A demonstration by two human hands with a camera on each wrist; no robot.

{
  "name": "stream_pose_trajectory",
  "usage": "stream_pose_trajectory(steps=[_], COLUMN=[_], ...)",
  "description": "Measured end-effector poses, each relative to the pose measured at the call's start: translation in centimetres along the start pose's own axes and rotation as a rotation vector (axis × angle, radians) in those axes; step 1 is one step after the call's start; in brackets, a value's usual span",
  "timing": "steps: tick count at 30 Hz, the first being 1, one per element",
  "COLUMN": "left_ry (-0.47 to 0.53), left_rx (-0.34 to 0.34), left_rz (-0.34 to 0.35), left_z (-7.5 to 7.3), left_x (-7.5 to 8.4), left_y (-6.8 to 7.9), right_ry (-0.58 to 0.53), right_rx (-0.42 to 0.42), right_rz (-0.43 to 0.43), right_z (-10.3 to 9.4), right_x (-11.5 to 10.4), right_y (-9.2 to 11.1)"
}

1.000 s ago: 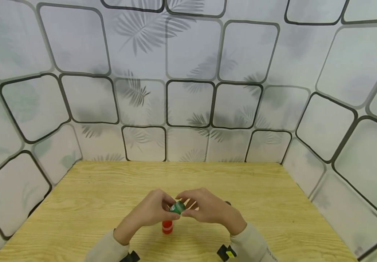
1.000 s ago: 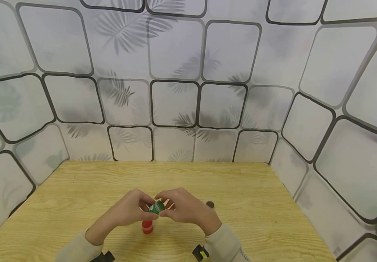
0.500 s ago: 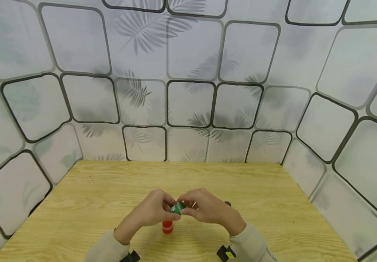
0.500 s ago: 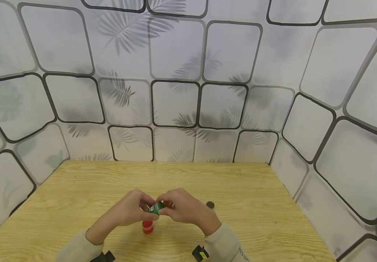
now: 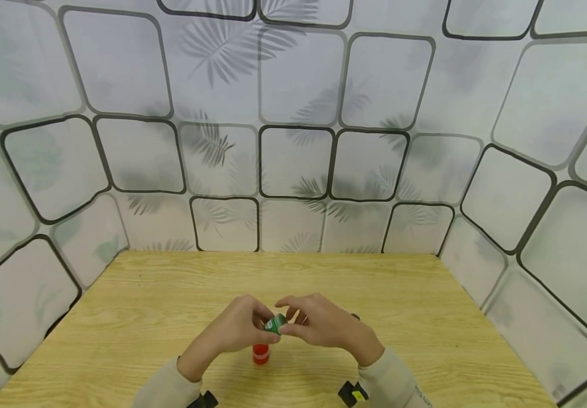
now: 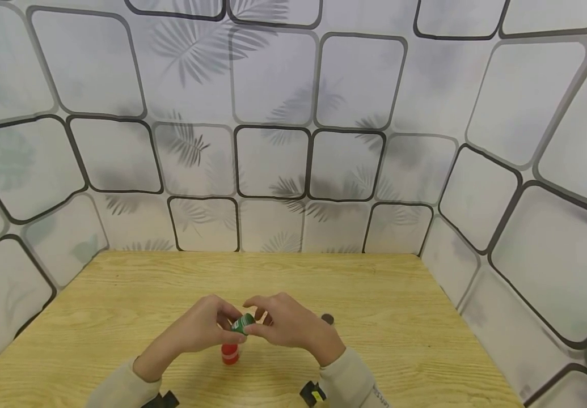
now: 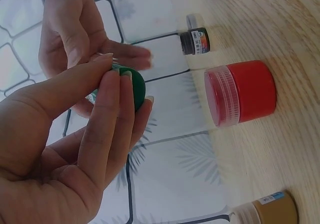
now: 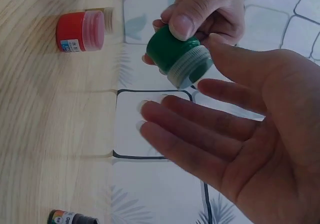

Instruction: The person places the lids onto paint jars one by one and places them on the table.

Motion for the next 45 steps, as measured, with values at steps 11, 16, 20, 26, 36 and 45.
stream_pose_trajectory(steps=[11,16,20,26,36,45], left_ry=[0.013,0.021,0.024,0.02,0.025,0.019], left_rx=[-0.013,-0.024,-0.027,-0.026,-0.025,-0.021], left_rz=[-0.007,-0.002,0.005,0.002,-0.007,-0.008], left_z=[0.1,0.4,0.4,0.4,0.5,0.4], left_x=[-0.1,-0.1,-0.1,-0.2,-0.1,-0.2], left_y=[0.0,0.0,0.0,0.1,0.1,0.1], right_ry=[-0.089,-0.114,-0.119,-0.118,-0.102,-0.069], right_rx=[0.058,0.054,0.055,0.055,0.048,0.048], right_rz=[-0.139,-0.135,-0.123,-0.064,-0.007,0.007], right_z=[-1.1,-1.0,-0.8,-0.6,-0.3,-0.1], right_x=[-1.3,-1.1,-0.9,-0.3,0.2,0.5], right_y=[0.4,0.3,0.2,0.1,-0.1,-0.3])
Point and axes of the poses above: each hand's wrist, its own y-axis away from the middle knuckle, its own z-axis out of the palm, x = y × z, the point moved 10 cm from there along -y, towards the middle knuckle, and after that the axes turned 4 degrees about y, right-handed, at the moved point
